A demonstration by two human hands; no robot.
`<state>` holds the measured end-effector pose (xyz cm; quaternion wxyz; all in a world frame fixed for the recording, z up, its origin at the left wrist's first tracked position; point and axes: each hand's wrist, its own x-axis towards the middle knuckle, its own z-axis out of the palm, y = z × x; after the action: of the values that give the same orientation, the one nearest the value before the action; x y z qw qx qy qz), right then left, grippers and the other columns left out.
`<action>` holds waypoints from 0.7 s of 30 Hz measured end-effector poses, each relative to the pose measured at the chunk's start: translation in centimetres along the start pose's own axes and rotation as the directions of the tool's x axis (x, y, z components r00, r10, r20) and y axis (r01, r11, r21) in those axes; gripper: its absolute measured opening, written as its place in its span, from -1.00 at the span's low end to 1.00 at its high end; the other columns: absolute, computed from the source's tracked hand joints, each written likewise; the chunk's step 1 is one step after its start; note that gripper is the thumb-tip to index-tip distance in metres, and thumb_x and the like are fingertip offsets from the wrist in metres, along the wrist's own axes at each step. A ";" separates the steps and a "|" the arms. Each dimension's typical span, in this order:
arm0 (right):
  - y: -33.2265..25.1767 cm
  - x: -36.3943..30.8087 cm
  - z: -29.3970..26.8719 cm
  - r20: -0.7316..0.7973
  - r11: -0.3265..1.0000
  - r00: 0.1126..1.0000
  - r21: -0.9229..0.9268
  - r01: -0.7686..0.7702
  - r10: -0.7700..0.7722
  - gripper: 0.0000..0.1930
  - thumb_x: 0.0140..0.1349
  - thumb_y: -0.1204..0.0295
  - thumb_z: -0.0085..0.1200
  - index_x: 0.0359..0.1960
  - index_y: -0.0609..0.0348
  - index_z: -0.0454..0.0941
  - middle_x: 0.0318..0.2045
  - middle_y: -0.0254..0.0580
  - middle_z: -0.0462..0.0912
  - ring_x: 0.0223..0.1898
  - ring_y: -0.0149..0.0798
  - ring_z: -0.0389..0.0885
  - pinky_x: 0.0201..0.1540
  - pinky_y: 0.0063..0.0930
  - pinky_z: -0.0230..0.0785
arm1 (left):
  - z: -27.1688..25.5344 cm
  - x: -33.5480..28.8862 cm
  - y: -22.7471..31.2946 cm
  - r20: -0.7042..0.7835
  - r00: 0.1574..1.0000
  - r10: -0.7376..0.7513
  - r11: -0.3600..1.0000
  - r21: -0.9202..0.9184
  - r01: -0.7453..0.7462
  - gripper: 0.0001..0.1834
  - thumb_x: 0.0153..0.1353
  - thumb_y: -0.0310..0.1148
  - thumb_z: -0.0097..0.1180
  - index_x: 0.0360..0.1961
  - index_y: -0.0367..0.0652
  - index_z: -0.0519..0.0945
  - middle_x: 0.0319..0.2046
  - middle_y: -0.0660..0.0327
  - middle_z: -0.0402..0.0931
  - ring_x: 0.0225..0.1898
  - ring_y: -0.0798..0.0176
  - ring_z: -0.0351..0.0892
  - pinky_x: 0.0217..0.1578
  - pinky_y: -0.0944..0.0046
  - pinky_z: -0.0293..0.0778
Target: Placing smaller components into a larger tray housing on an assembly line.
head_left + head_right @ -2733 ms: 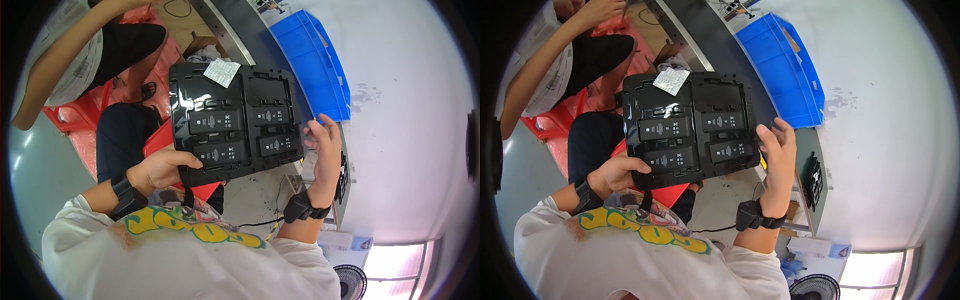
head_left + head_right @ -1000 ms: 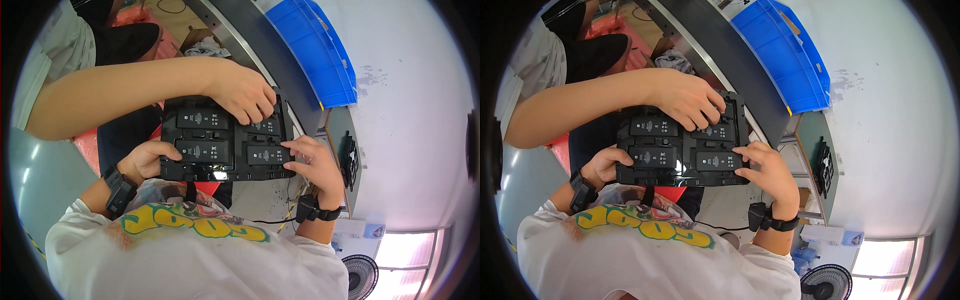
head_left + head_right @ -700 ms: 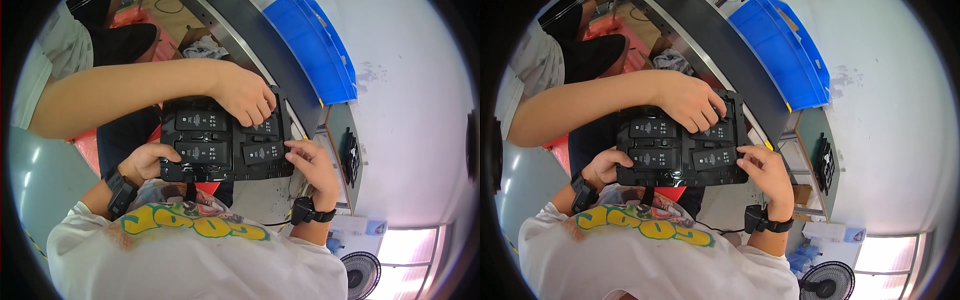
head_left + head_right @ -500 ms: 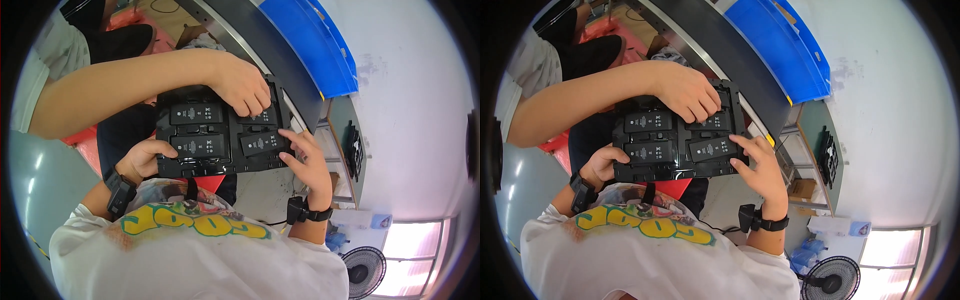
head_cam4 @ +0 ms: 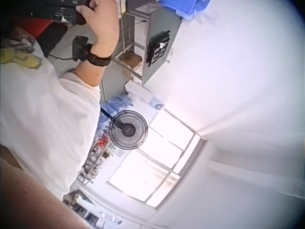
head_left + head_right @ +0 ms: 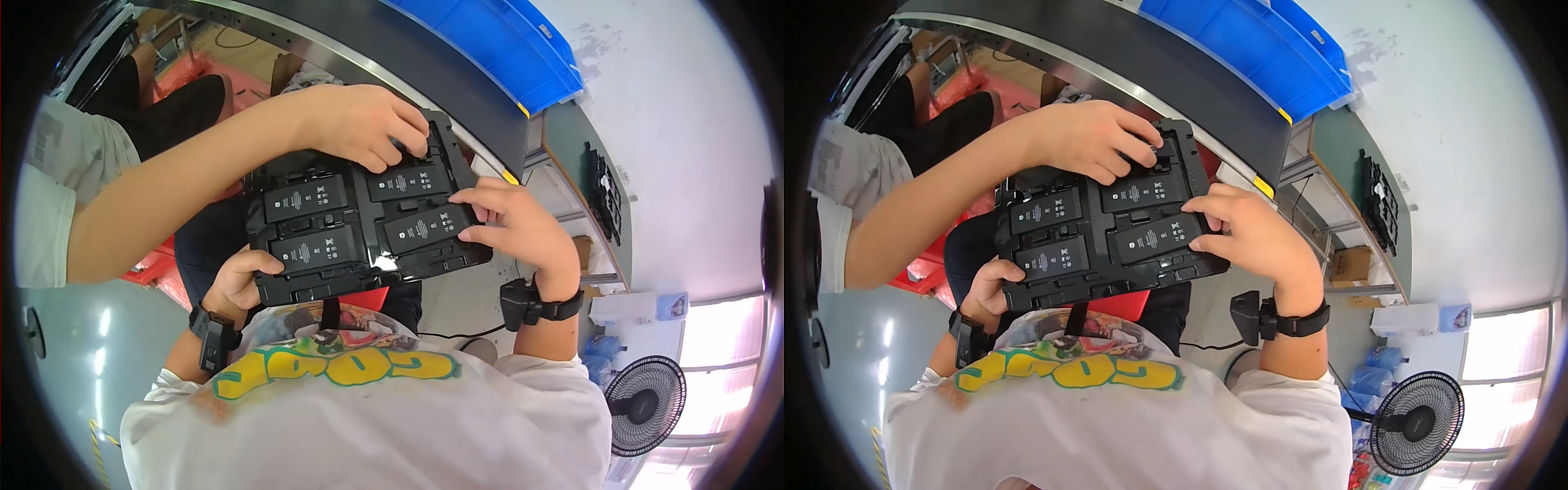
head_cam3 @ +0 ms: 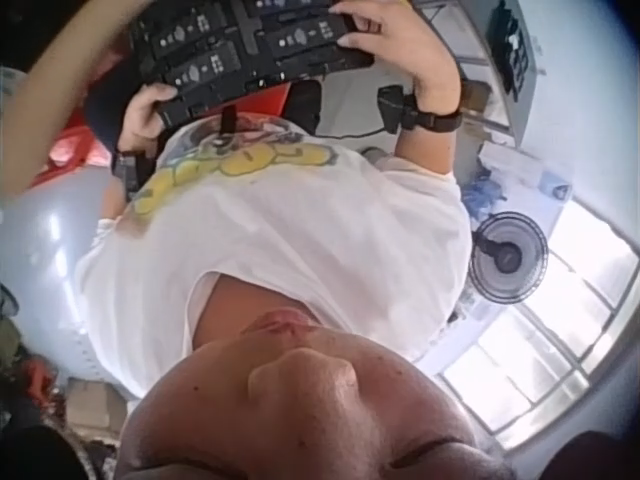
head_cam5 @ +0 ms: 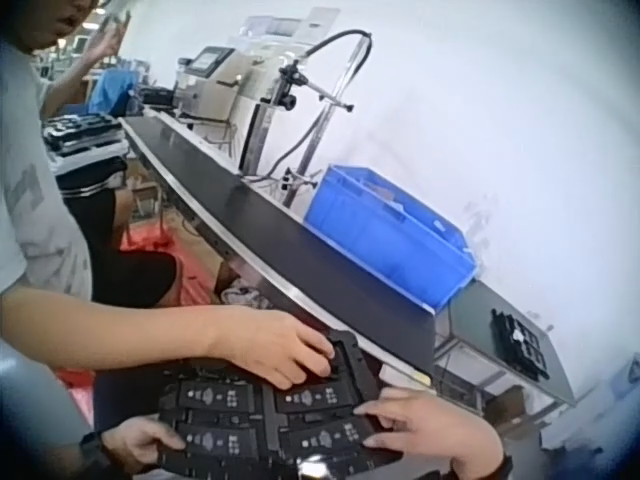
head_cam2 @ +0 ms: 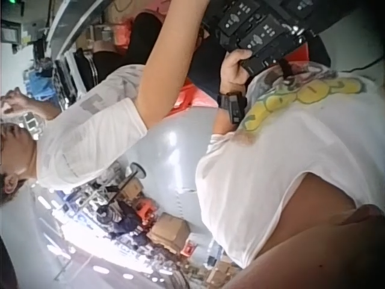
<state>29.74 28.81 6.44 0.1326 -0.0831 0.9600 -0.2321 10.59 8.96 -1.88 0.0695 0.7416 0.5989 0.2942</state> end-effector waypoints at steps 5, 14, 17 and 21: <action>-0.4 0.6 0.3 0.049 0.998 0.997 0.029 0.063 -0.064 -0.58 -0.10 0.50 0.30 -0.11 0.16 0.58 -0.51 -0.35 0.33 -0.44 -0.38 0.34 -0.38 -0.52 0.24 | -1.0 -1.1 4.1 0.291 0.957 0.013 0.535 0.806 -0.253 -0.57 0.13 -0.49 -0.03 0.07 -0.30 0.35 -0.12 0.12 0.45 -0.10 0.46 0.53 -0.11 0.44 0.47; -0.8 -1.3 1.0 -0.178 0.995 0.984 0.098 0.033 -0.016 -0.64 -0.04 0.48 0.27 -0.13 0.18 0.60 -0.53 -0.33 0.39 -0.46 -0.40 0.38 -0.40 -0.51 0.25 | -1.5 1.1 6.9 0.292 0.956 -0.035 0.140 0.948 -0.285 -0.77 0.15 -0.35 0.01 -0.14 -0.08 0.49 -0.04 0.33 0.41 0.00 0.32 0.48 -0.02 0.44 0.49; 0.1 -1.9 1.9 -0.395 0.985 0.917 0.170 0.013 0.056 -0.70 -0.01 0.46 0.25 -0.18 0.17 0.62 -0.54 -0.35 0.41 -0.44 -0.43 0.39 -0.41 -0.51 0.26 | -1.5 2.5 7.4 0.223 0.975 0.015 0.247 0.944 -0.220 -0.81 0.15 -0.32 0.01 -0.22 -0.07 0.53 -0.11 0.39 0.40 0.03 0.33 0.41 -0.09 0.45 0.52; 0.6 -2.3 3.5 -0.591 0.994 0.806 0.095 0.062 0.007 -0.72 0.03 0.43 0.24 -0.16 0.07 0.63 -0.52 -0.36 0.41 -0.45 -0.45 0.38 -0.39 -0.58 0.25 | -2.1 3.9 8.7 0.275 0.960 -0.056 0.378 0.896 -0.235 -0.89 0.11 -0.34 0.05 -0.37 -0.10 0.55 -0.24 0.43 0.39 0.11 0.44 0.24 -0.26 0.47 0.53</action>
<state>32.89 28.35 3.60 -0.1713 -0.0133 0.9381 -0.3008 17.28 9.69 5.16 -0.2921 0.7176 0.6046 -0.1848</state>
